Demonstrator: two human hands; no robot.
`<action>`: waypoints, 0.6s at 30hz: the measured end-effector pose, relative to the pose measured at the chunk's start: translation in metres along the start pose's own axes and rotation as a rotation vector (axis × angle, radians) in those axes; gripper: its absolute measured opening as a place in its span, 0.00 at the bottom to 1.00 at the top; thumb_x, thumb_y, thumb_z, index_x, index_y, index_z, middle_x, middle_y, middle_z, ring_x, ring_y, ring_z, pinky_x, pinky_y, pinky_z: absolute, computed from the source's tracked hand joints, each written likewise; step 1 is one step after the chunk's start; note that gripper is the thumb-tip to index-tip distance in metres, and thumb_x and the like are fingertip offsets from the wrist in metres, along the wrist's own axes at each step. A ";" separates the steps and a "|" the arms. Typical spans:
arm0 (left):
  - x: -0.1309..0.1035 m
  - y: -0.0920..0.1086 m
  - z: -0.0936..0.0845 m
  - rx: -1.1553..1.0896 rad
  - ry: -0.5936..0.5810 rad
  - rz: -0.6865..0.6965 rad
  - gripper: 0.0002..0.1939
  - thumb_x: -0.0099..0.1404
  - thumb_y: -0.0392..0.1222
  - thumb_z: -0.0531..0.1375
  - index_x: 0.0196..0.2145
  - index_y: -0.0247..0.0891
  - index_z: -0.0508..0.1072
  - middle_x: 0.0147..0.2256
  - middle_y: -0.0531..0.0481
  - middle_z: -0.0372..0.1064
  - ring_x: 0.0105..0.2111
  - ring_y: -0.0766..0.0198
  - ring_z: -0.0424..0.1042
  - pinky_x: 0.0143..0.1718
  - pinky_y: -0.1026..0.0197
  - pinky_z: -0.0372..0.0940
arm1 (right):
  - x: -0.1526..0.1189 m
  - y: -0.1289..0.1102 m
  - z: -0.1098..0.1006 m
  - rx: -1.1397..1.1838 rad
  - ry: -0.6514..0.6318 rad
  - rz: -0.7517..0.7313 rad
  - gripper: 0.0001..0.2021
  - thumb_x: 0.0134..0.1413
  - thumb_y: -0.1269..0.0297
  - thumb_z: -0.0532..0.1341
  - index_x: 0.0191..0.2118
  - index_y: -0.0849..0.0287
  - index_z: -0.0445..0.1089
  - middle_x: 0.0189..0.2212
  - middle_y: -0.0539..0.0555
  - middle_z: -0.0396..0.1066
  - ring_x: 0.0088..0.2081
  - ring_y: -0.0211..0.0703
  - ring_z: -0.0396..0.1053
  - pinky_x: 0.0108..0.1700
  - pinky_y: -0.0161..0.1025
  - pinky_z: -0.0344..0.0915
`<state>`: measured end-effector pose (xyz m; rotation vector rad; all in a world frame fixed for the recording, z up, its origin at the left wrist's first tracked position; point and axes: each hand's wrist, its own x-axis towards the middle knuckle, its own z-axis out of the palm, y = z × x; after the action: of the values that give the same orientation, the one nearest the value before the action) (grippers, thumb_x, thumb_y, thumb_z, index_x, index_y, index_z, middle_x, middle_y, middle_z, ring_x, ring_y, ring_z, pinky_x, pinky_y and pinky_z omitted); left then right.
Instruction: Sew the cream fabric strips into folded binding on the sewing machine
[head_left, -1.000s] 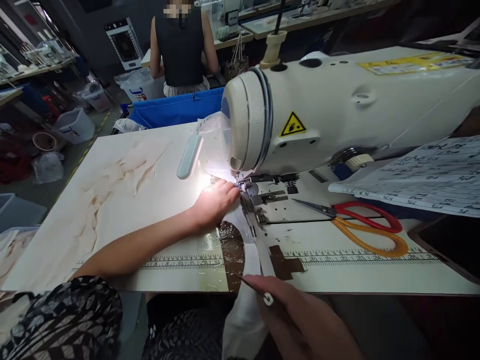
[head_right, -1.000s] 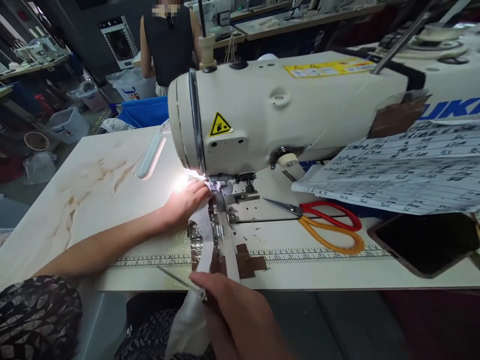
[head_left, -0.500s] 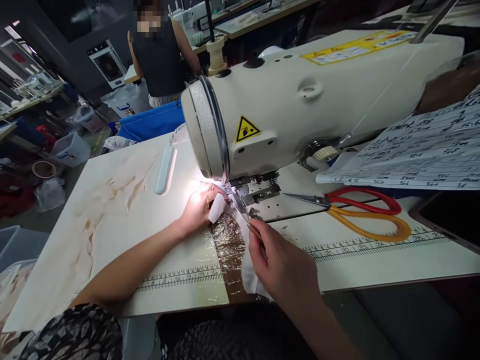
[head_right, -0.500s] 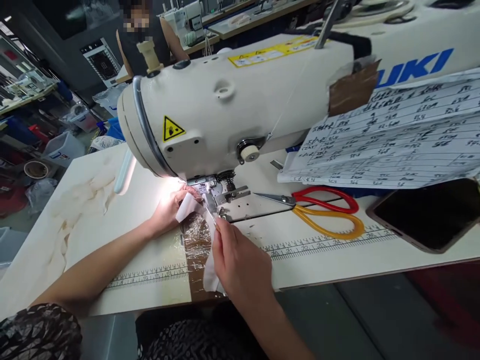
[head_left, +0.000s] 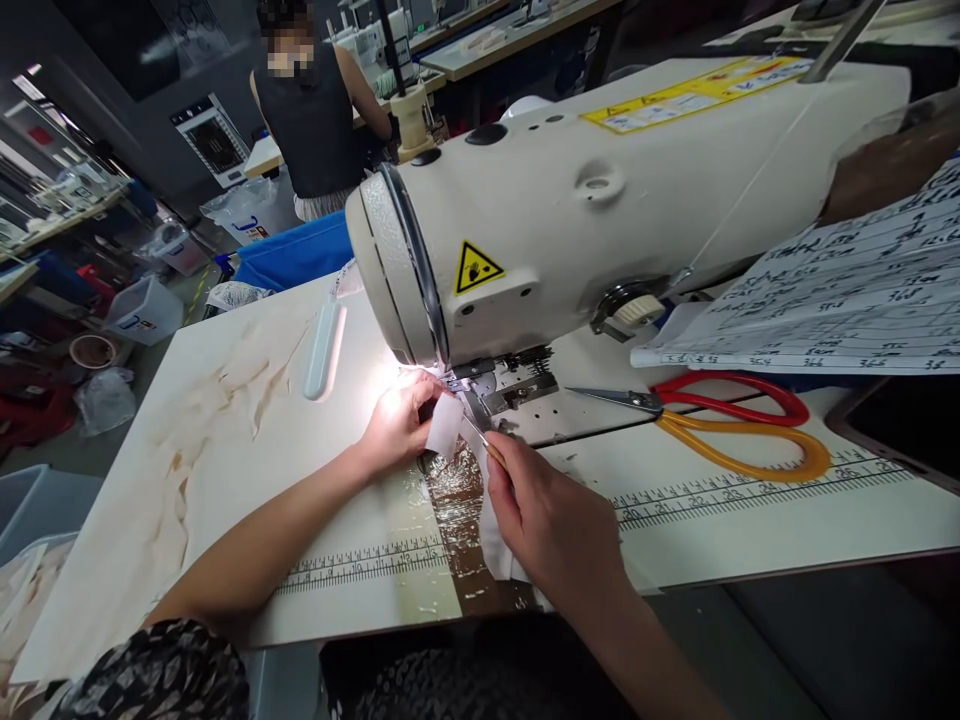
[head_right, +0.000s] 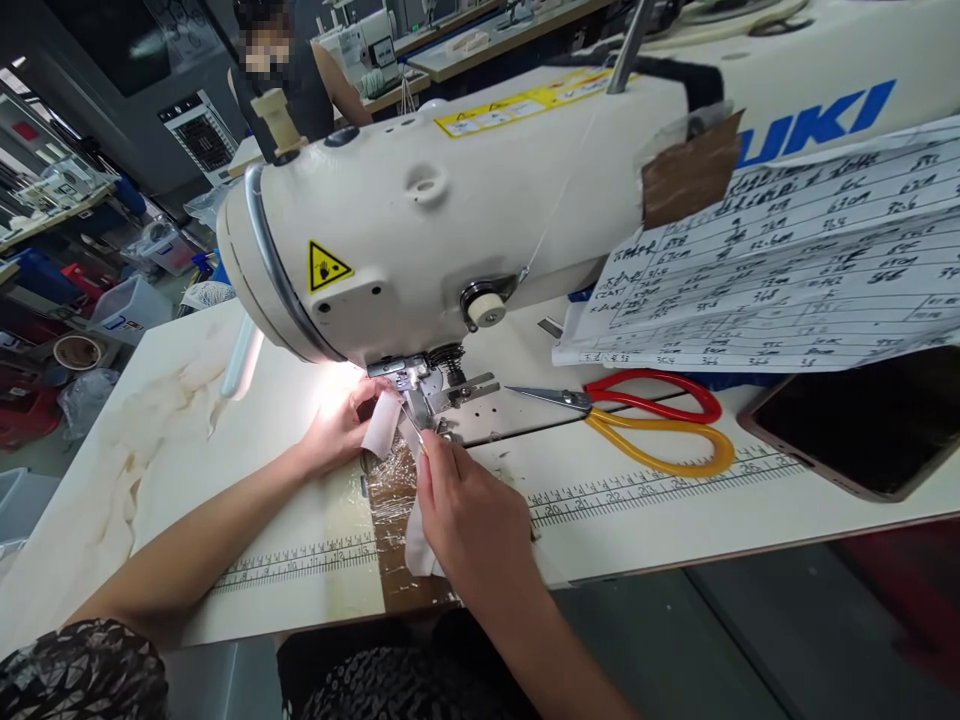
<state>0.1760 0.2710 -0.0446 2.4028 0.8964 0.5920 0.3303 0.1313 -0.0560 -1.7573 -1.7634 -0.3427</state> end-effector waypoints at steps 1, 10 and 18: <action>0.000 -0.001 0.000 -0.009 -0.009 -0.001 0.05 0.67 0.41 0.61 0.39 0.38 0.71 0.42 0.44 0.74 0.44 0.56 0.74 0.45 0.54 0.72 | -0.001 0.000 0.000 -0.004 -0.007 -0.001 0.14 0.71 0.68 0.50 0.47 0.60 0.74 0.33 0.51 0.80 0.25 0.35 0.73 0.25 0.34 0.62; -0.002 -0.003 0.005 -0.124 0.007 -0.088 0.07 0.70 0.42 0.58 0.35 0.38 0.69 0.42 0.44 0.74 0.44 0.57 0.73 0.45 0.54 0.73 | -0.002 0.000 -0.001 0.042 0.026 -0.039 0.13 0.70 0.70 0.52 0.49 0.64 0.73 0.35 0.53 0.80 0.28 0.38 0.75 0.27 0.35 0.65; -0.003 -0.003 0.008 -0.155 0.040 -0.060 0.09 0.70 0.45 0.56 0.33 0.39 0.67 0.42 0.44 0.74 0.44 0.56 0.74 0.45 0.52 0.73 | -0.002 0.001 0.000 0.040 0.021 -0.005 0.14 0.70 0.69 0.51 0.49 0.63 0.73 0.35 0.53 0.81 0.27 0.38 0.76 0.26 0.35 0.65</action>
<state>0.1765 0.2682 -0.0528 2.2253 0.9024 0.6638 0.3306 0.1299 -0.0577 -1.7155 -1.7488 -0.3252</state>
